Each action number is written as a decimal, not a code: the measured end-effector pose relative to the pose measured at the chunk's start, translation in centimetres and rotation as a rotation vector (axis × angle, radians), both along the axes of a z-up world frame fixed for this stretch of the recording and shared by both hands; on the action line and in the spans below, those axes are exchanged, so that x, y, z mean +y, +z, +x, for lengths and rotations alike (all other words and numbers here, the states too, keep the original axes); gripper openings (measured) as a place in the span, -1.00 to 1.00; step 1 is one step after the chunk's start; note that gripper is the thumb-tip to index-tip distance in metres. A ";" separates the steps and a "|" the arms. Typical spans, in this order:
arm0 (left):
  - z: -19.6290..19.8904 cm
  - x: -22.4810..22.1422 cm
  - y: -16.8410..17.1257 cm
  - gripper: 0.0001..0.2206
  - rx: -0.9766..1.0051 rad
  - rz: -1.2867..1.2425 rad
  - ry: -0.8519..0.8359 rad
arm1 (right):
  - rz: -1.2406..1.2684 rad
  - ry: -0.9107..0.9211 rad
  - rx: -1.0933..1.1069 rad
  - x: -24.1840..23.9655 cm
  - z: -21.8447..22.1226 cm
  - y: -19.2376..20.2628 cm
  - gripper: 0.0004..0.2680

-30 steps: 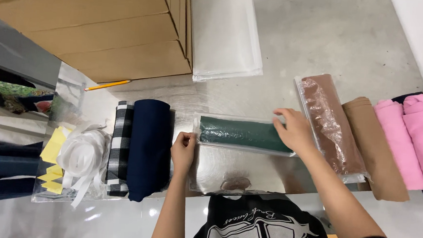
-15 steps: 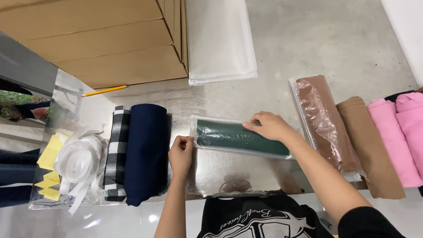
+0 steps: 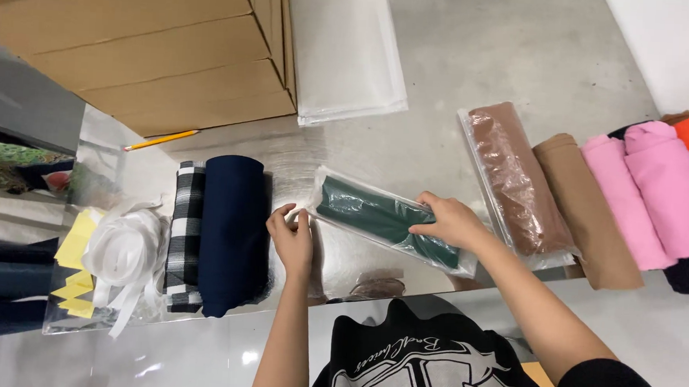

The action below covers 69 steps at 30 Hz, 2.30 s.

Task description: The person places folded clothes into clear plastic bags, seals them, and then places the packaged items into a cardboard box. The person handles brown and green folded clothes, plastic bags, and a cardboard box.

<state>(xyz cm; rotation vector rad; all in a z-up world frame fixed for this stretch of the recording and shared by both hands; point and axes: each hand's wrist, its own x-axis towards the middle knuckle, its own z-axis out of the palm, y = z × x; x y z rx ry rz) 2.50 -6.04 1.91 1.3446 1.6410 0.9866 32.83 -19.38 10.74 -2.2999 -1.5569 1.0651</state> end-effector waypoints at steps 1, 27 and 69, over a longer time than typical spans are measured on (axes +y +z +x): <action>0.5 -0.9 0.4 -0.77 -0.006 0.001 -0.012 | 0.001 -0.012 -0.006 -0.6 0.1 0.0 -0.53; 1.9 -5.6 2.8 -0.47 0.684 0.117 -0.640 | 0.412 -0.448 -0.712 -10.1 8.8 -1.6 -0.71; 1.2 30.7 53.0 -0.16 1.124 1.013 -0.034 | 1.373 0.249 -0.968 36.9 -7.4 39.8 -0.51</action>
